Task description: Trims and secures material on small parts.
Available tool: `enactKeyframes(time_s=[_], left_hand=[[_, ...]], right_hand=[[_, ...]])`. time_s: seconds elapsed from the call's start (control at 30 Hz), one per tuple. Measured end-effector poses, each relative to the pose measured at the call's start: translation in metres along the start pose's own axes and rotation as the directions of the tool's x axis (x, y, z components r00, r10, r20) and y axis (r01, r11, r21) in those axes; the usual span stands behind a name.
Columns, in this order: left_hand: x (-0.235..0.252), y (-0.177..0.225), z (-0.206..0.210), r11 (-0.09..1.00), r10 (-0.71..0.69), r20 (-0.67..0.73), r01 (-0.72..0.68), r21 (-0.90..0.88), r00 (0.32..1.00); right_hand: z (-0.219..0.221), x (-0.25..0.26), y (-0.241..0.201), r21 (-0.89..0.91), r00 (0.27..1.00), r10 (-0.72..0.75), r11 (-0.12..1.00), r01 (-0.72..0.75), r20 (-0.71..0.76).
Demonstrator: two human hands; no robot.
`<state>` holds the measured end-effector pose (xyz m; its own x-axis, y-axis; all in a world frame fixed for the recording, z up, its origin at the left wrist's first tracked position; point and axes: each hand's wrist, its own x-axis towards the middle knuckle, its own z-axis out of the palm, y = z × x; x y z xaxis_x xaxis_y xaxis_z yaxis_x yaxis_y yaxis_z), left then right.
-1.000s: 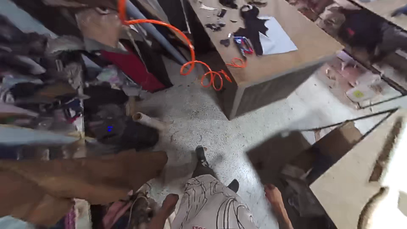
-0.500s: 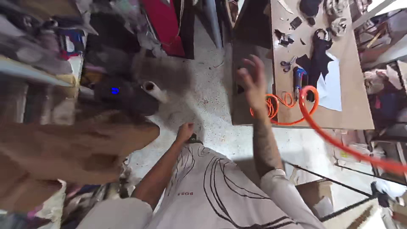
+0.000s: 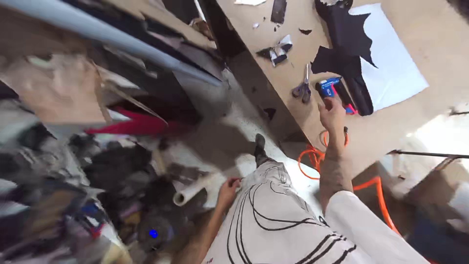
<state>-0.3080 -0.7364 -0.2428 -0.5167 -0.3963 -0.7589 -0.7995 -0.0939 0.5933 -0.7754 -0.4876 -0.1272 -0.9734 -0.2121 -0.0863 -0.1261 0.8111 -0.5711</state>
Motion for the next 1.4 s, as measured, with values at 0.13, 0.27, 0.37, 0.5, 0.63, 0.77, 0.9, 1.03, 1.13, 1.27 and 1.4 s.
enactKeyframes(time_s=[0.13,0.27,0.37,0.5,0.63,0.77,0.9,1.03,1.13,1.27,1.4], left_hand=[[0.078,0.117,-0.027,0.980,0.121,0.150,-0.142,0.143,0.981],[0.168,0.267,-0.051,0.915,0.182,0.211,-0.244,0.321,0.960],[0.246,0.384,-0.063,0.800,0.403,0.173,-0.438,0.411,0.899],[0.349,0.527,-0.053,0.597,0.589,0.227,-0.607,0.524,0.775],[0.423,0.624,-0.004,0.438,0.547,0.425,-0.680,0.588,0.721],[0.434,0.635,0.021,0.280,0.406,0.622,-0.739,0.612,0.669],[0.431,0.632,0.016,0.260,0.406,0.677,-0.787,0.559,0.614],[0.430,0.627,0.007,0.163,0.460,0.696,-0.823,0.544,0.551],[0.426,0.626,0.001,0.010,0.462,0.744,-0.842,0.540,0.482],[0.416,0.627,0.011,-0.085,0.371,0.776,-0.814,0.575,0.510],[0.413,0.635,0.020,-0.115,0.343,0.797,-0.820,0.561,0.497]], right_hand=[[0.038,0.021,0.008,-0.009,0.995,0.094,0.996,-0.094,0.042],[0.073,0.031,-0.018,0.006,0.991,0.083,0.996,-0.084,0.109],[0.099,0.066,-0.059,0.055,0.996,0.090,0.994,-0.091,0.030],[0.136,0.152,-0.127,0.109,0.981,0.194,0.976,-0.190,-0.025],[0.152,0.236,-0.170,0.125,0.883,0.469,0.875,-0.468,0.020],[0.166,0.268,-0.181,0.087,0.849,0.514,0.847,-0.525,0.119],[0.156,0.265,-0.208,0.143,0.779,0.616,0.766,-0.627,0.118],[0.171,0.249,-0.207,0.373,0.699,0.710,0.628,-0.683,0.086],[0.180,0.242,-0.200,0.370,0.699,0.715,0.642,-0.671,0.027],[0.184,0.259,-0.202,0.160,0.771,0.617,0.755,-0.636,0.156],[0.158,0.240,-0.182,0.258,0.846,0.514,0.806,-0.533,0.143]])
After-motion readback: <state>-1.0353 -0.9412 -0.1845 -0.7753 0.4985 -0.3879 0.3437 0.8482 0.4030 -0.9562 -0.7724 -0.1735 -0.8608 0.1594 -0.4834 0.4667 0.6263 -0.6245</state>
